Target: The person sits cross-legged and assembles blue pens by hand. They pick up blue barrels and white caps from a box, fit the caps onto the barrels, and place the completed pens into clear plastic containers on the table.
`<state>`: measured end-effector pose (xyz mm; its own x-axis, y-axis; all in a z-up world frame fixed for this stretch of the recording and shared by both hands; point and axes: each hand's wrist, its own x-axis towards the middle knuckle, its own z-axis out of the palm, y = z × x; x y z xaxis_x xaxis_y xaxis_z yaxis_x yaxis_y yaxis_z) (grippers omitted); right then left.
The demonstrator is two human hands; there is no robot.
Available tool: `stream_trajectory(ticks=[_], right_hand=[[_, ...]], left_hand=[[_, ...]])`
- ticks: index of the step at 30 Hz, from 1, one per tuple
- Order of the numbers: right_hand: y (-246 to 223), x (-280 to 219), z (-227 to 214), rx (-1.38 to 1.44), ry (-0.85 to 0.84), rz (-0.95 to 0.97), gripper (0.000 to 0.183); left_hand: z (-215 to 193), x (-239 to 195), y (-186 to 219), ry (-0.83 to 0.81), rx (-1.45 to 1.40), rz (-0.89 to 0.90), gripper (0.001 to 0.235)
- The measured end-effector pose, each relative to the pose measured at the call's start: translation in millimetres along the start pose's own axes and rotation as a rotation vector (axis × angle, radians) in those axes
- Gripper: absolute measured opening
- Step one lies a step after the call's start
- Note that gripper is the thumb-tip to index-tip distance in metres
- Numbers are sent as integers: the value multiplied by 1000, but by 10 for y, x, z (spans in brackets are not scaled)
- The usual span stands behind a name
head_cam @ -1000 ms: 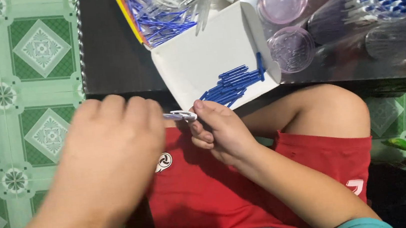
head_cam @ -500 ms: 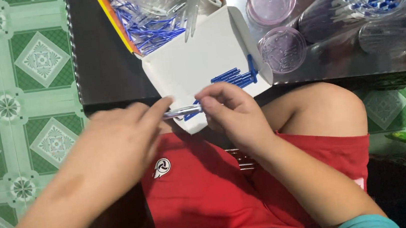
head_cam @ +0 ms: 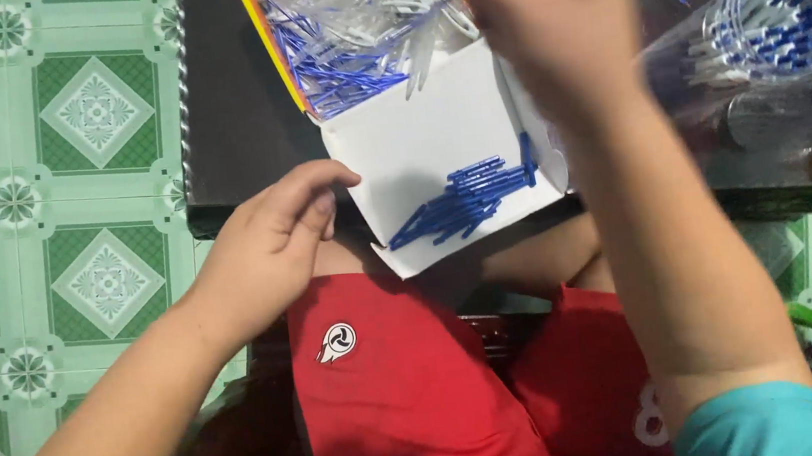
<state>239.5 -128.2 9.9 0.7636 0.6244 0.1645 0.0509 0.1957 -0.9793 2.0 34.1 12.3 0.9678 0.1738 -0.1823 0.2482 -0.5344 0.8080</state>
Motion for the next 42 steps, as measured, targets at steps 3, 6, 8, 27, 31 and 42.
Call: stream_trajectory(ticks=[3,6,8,27,31,42], right_hand=[[598,239,185,-427,-10,-239,8],[850,32,395,-1074,-190,-191,38],[711,-341,560,-940,-144,-276,28],[629,-1896,-218,612,61,835,13],[634,-1638,-548,607,229,648,14],[946,-1340,-1057,-909,222,62,30]], left_hand=[[-81,35,47,-36,16,-270,31],[-107,62,144,-76,-35,-398,35],[-106,82,247,-167,119,-431,43],[1266,211,839,-330,1333,327,20],[1094,655,698,-167,1204,658,15],[312,1922,-39,-24,1386,430,30]])
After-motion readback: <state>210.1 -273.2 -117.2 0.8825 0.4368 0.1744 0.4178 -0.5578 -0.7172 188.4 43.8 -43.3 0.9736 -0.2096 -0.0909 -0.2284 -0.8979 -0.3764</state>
